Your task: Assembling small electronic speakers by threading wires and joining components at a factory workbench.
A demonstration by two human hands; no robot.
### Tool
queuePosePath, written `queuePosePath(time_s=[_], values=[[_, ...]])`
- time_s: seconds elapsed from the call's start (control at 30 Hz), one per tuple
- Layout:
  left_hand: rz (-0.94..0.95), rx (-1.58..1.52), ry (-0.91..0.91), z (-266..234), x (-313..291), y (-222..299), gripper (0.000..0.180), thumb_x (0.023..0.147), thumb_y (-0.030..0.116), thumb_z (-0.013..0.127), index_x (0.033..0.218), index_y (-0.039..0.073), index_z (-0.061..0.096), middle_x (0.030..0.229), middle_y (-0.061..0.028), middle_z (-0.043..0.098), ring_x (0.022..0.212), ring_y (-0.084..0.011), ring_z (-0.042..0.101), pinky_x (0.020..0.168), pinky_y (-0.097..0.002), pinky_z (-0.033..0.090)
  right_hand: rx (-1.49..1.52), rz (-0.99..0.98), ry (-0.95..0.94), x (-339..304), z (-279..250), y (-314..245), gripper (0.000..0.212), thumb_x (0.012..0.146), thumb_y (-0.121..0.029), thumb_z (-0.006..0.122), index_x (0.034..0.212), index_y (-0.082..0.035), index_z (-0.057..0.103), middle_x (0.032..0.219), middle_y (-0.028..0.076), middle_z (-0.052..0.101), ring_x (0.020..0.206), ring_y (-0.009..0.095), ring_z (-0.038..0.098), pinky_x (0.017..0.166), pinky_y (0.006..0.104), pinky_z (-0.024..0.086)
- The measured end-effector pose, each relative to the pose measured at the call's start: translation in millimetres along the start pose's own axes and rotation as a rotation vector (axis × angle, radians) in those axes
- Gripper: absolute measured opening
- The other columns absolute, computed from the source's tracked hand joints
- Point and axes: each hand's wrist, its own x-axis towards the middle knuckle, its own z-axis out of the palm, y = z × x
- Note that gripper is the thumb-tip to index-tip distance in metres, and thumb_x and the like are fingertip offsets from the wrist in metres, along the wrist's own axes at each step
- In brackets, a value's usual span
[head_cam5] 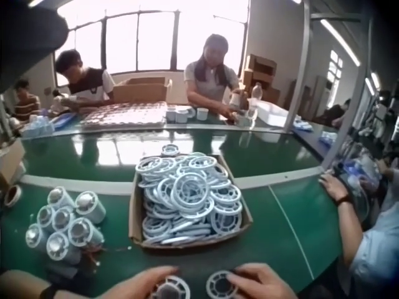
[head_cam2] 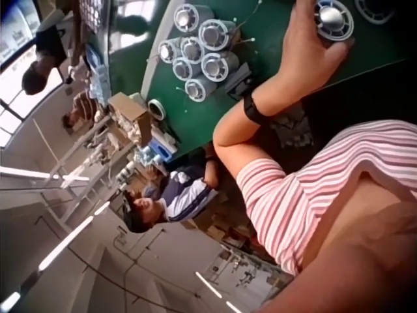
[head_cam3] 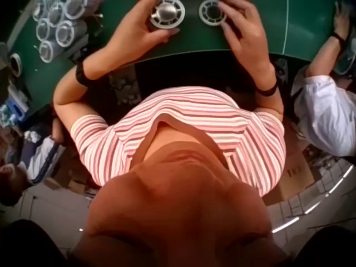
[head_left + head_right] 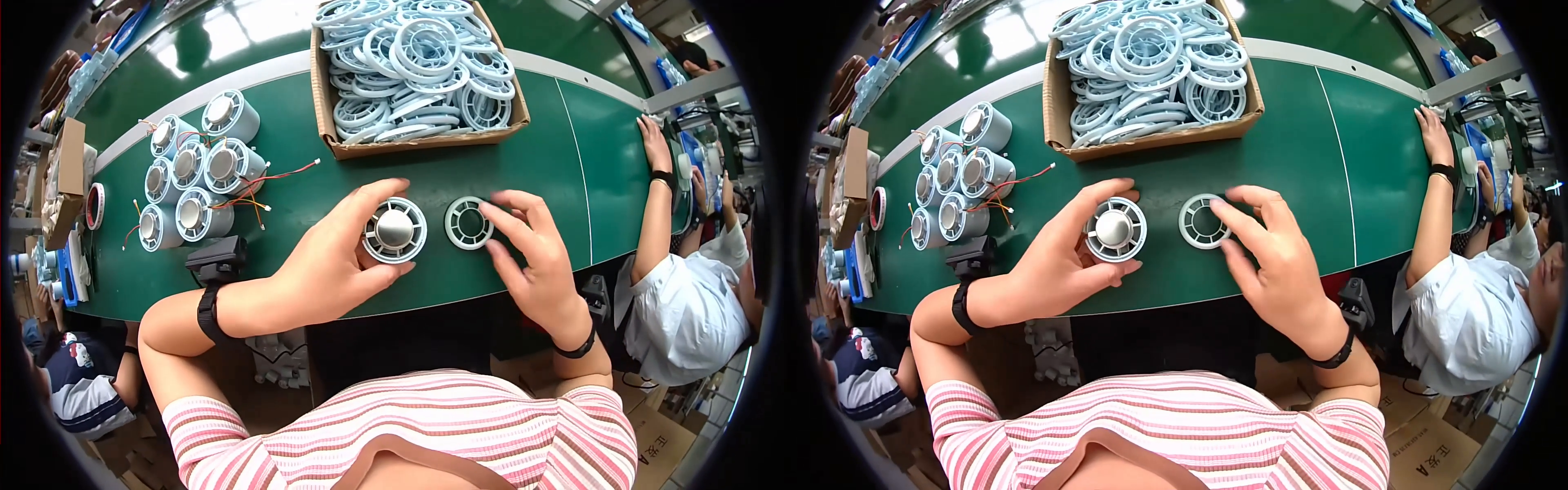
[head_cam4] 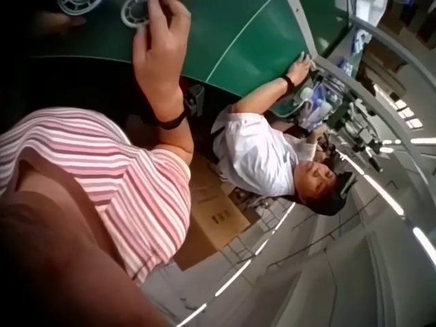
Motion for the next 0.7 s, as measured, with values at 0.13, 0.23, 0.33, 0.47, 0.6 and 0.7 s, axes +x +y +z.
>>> queuePosePath(time_s=[0.13, 0.23, 0.33, 0.47, 0.6, 0.7], values=[[-0.268, -0.385, -0.163, -7.1, 3.9, 6.9, 0.071, 0.09, -0.007, 0.066, 0.15, 0.01, 0.033, 0.132, -0.0059, 0.053, 0.1, -0.0158, 0.068, 0.083, -0.0271, 0.058, 0.088, 0.15, 0.113, -2.3, 18.3, -10.8, 0.048, 0.076, 0.0, 0.076, 0.123, -0.002, 0.067, 0.126, 0.016, 0.058, 0.112, 0.032, 0.059, 0.096, 0.0389, 0.048], [-0.297, -0.499, -0.238, -7.1, 5.3, 5.6, 0.07, 0.09, -0.008, 0.065, 0.15, 0.009, 0.034, 0.132, -0.0056, 0.053, 0.104, -0.0154, 0.067, 0.087, -0.0278, 0.058, -0.054, 0.075, 0.065, -5.5, 22.5, -5.0, 0.05, 0.078, -0.001, 0.075, 0.127, -0.001, 0.064, 0.131, 0.017, 0.057, 0.116, 0.033, 0.058, 0.1, 0.039, 0.047], [-0.297, -0.512, -0.256, -3.5, 3.1, 0.9, 0.069, 0.09, -0.008, 0.065, 0.15, 0.009, 0.034, 0.131, -0.0055, 0.053, 0.106, -0.0156, 0.066, 0.089, -0.0281, 0.058, 0.124, 0.085, 0.122, -4.5, 12.7, -4.9, 0.061, 0.075, 0.001, 0.077, 0.134, -0.002, 0.059, 0.131, 0.018, 0.058, 0.113, 0.031, 0.061, 0.095, 0.0395, 0.05], [-0.268, -0.544, -0.298, 2.7, 4.1, -7.1, 0.067, 0.091, -0.007, 0.064, 0.149, 0.008, 0.035, 0.129, -0.0051, 0.055, 0.11, -0.0147, 0.064, 0.091, -0.0287, 0.057, 0.444, 0.044, 0.16, 7.7, 10.0, -30.4, 0.077, 0.073, 0.003, 0.079, 0.143, -0.001, 0.049, 0.129, 0.017, 0.06, 0.116, 0.03, 0.061, 0.096, 0.0382, 0.051], [-0.191, -0.5, -0.297, 1.6, 3.8, -4.8, 0.065, 0.092, -0.006, 0.065, 0.149, 0.007, 0.037, 0.13, -0.0044, 0.056, 0.115, -0.0125, 0.061, 0.095, -0.0293, 0.055, 0.492, -0.094, 0.011, 22.0, 18.6, -45.3, 0.087, 0.071, 0.006, 0.079, 0.149, -0.001, 0.041, 0.128, 0.017, 0.062, 0.117, 0.031, 0.061, 0.099, 0.038, 0.05], [-0.197, -0.484, -0.303, -1.1, 5.0, -4.9, 0.064, 0.092, -0.005, 0.065, 0.149, 0.007, 0.038, 0.13, -0.0039, 0.056, 0.117, -0.011, 0.059, 0.097, -0.0296, 0.054, 0.458, -0.087, -0.002, 27.4, 21.3, -44.5, 0.09, 0.07, 0.007, 0.078, 0.151, -0.002, 0.038, 0.128, 0.016, 0.062, 0.118, 0.03, 0.061, 0.1, 0.0384, 0.05]])
